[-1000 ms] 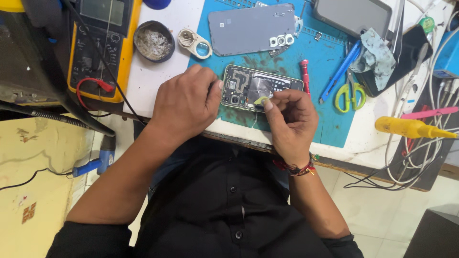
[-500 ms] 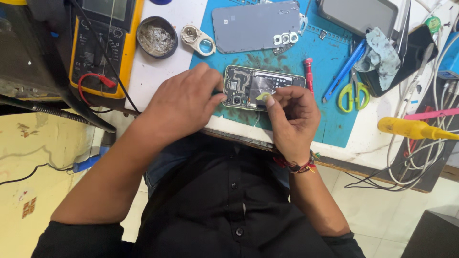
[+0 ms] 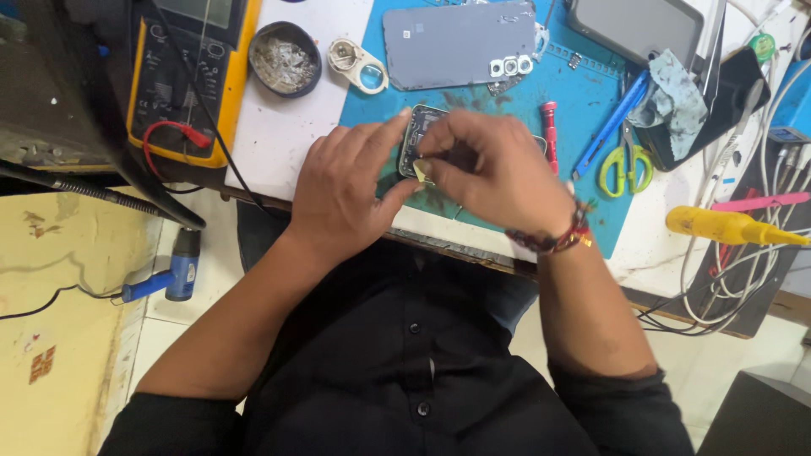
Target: The person disassembles a smartphone, removes the back cover and battery, and uses a screwdriver and soldering iron to work on the motherboard. They then reassemble the phone with a new back cover.
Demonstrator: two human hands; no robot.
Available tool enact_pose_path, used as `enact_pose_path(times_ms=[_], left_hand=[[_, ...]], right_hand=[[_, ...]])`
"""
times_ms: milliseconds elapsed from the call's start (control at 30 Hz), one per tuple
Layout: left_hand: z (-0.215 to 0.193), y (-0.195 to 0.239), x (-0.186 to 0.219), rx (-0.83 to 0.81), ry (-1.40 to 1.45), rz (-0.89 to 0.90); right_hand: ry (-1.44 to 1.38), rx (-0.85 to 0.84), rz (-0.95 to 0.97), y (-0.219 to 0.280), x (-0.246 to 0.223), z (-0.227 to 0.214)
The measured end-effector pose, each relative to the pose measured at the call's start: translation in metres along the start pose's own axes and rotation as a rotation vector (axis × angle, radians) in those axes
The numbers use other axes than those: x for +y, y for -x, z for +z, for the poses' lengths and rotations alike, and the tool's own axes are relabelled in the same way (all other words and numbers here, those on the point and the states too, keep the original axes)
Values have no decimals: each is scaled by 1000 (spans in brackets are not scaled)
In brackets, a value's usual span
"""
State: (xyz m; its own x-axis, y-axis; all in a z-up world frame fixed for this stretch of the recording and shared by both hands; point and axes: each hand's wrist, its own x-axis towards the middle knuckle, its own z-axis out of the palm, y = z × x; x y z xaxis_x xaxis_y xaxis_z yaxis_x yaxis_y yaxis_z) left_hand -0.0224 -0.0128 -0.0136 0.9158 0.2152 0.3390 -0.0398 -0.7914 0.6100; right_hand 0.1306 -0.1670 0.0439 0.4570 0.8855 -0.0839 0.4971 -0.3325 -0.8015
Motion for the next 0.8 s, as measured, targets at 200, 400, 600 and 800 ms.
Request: enact_pose_path(times_ms=[200,400,600,800], left_hand=[[7,8,-3,109,35,45],[15,16,-7,209,44,74],[20,18,-10,245,48,102],[21,19,-10,247,42,95]], right_hand=[[88,-212,-171,-34,-5,-16],[257,-304,-241,-52,-14,-16],[369,-358,-243,-59,-23,-11],[474,-333,-163,-55,-32,-8]])
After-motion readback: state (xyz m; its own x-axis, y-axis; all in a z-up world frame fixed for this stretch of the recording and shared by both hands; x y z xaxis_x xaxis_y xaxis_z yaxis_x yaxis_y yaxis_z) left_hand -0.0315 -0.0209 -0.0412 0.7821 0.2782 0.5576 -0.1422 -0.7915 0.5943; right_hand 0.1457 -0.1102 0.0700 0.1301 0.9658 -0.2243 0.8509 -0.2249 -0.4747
